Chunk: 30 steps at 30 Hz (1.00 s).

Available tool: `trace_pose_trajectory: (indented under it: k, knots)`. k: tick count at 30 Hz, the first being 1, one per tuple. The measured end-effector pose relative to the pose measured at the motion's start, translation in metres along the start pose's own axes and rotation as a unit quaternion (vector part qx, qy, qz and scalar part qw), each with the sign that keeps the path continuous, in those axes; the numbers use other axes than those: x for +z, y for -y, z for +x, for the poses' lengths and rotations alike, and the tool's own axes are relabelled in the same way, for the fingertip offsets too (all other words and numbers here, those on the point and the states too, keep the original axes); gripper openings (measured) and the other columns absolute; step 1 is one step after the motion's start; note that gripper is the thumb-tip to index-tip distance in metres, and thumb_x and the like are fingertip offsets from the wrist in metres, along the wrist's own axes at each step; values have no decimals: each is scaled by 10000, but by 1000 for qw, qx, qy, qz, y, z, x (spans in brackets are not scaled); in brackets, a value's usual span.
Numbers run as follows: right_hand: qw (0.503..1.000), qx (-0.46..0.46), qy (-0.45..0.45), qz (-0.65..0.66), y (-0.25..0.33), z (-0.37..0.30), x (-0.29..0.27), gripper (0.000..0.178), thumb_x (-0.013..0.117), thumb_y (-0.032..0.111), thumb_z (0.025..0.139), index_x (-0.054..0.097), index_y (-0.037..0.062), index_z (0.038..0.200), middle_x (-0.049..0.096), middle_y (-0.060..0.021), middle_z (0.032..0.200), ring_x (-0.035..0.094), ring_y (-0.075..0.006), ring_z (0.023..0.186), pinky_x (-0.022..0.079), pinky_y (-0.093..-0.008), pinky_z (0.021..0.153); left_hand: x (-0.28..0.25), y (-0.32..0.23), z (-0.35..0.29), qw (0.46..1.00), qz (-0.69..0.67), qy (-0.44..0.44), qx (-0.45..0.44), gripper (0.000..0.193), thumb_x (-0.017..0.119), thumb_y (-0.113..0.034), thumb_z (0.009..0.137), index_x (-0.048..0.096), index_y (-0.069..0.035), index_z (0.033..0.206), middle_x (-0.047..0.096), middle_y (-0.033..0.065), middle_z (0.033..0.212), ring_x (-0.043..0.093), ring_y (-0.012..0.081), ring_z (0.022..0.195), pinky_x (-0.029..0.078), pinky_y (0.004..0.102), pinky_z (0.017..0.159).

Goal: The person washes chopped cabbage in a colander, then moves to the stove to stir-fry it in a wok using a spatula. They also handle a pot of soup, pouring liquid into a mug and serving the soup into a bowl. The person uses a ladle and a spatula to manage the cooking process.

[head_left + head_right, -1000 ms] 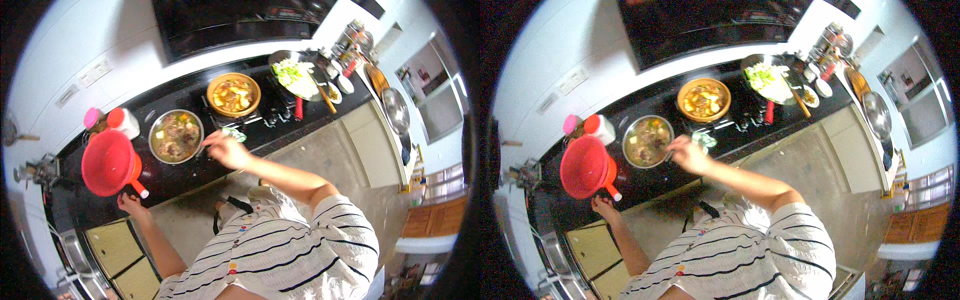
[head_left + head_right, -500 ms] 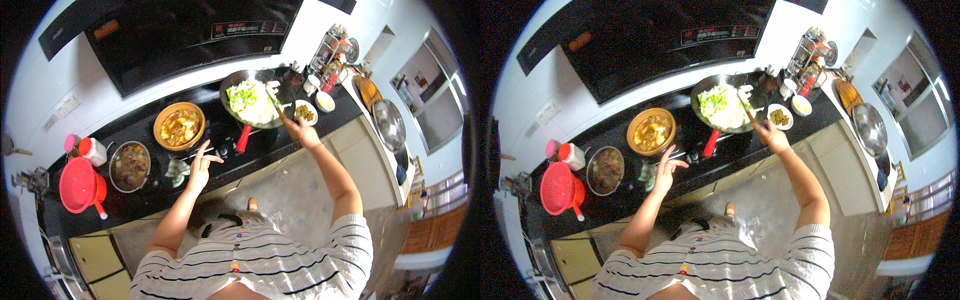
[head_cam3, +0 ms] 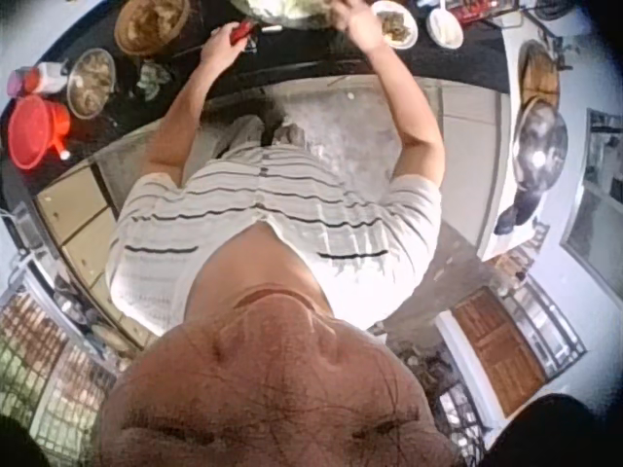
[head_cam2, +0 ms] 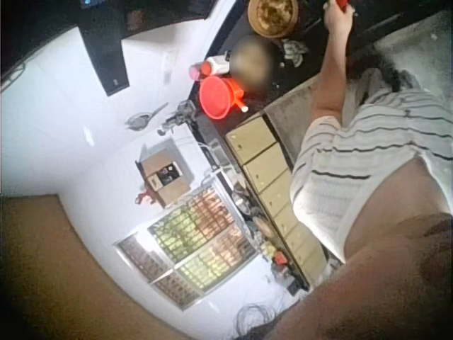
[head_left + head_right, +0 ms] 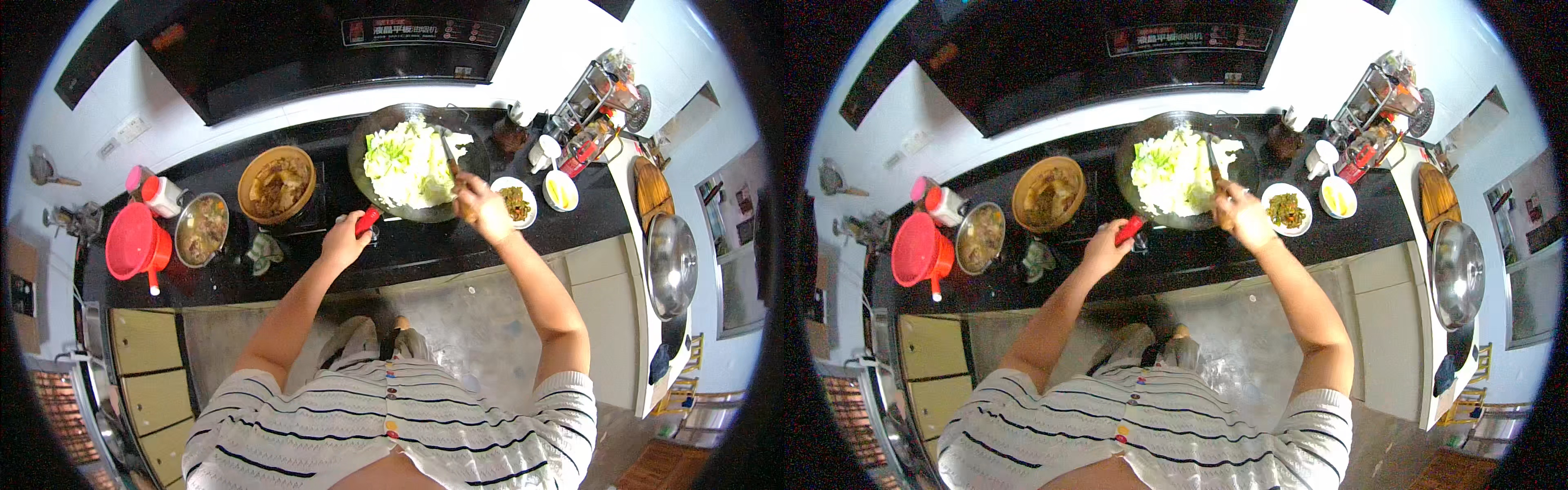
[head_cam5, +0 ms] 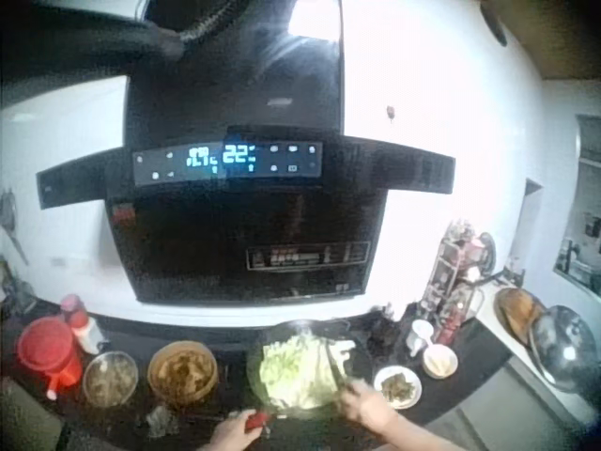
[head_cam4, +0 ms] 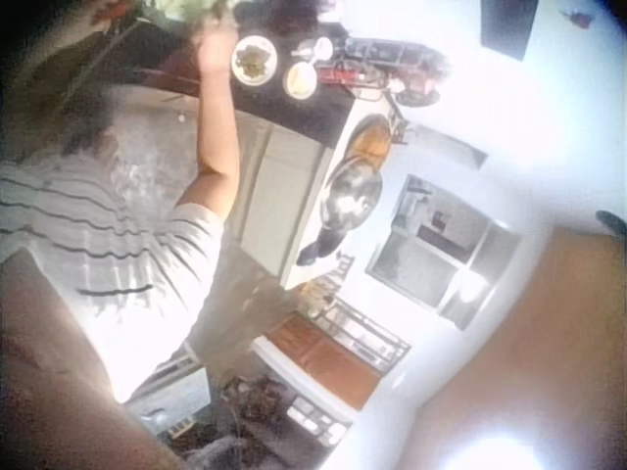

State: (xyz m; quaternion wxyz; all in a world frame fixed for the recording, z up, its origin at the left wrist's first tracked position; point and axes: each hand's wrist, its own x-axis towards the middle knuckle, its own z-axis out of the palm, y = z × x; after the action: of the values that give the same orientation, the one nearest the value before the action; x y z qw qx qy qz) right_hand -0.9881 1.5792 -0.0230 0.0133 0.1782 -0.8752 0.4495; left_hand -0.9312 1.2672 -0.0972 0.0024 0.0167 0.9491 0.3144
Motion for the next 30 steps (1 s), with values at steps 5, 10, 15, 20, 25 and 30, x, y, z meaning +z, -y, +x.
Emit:
trace_pose_trajectory:
  k: [5, 10, 15, 20, 25, 30]
  knots:
    - [929, -237, -150, -242, 64, -15, -47, 198, 714, 75, 727, 668, 75, 920, 646, -129, 1074, 678, -294, 841, 565, -356, 711, 5, 8, 7, 998, -52, 17, 12, 411, 655, -277, 854, 522, -125, 1212, 657, 158, 982, 632, 354, 890, 496, 419, 762]
    - [938, -265, -69, -213, 103, -38, -21, 228, 717, 53, 697, 667, 84, 918, 643, -111, 1053, 670, -283, 859, 564, -354, 720, 13, 18, 2, 996, -73, -24, 48, 376, 656, -237, 852, 506, -95, 1166, 643, 175, 999, 623, 372, 898, 496, 433, 768]
    - [950, -201, -39, -234, 69, -16, 18, 249, 711, 57, 703, 669, 72, 948, 644, -125, 1082, 658, -301, 882, 553, -349, 774, 14, 15, 6, 995, -93, -1, 39, 359, 655, -207, 853, 503, -88, 1156, 632, 185, 1027, 614, 385, 922, 493, 434, 782]
    - [954, -196, -41, -224, 75, -12, 21, 232, 708, 60, 715, 675, 77, 944, 646, -122, 1083, 657, -308, 901, 550, -355, 786, 12, 10, 8, 996, -83, 19, 20, 350, 637, -196, 861, 493, -78, 1157, 629, 186, 1032, 621, 370, 924, 497, 445, 785]
    - [946, -191, -1, -263, 142, -33, -7, 214, 717, 70, 711, 675, 76, 921, 648, -109, 1038, 666, -308, 861, 558, -362, 750, 12, 14, 7, 997, -75, 12, 16, 342, 637, -195, 860, 491, -75, 1145, 633, 181, 1009, 622, 370, 916, 497, 446, 775]
    - [949, -204, 42, -236, 115, -24, -14, 250, 734, 84, 690, 677, 72, 933, 657, -109, 1027, 670, -298, 831, 558, -364, 735, 13, 11, 4, 995, -87, -22, 49, 327, 645, -185, 851, 504, -81, 1127, 639, 177, 978, 624, 379, 884, 501, 441, 753]
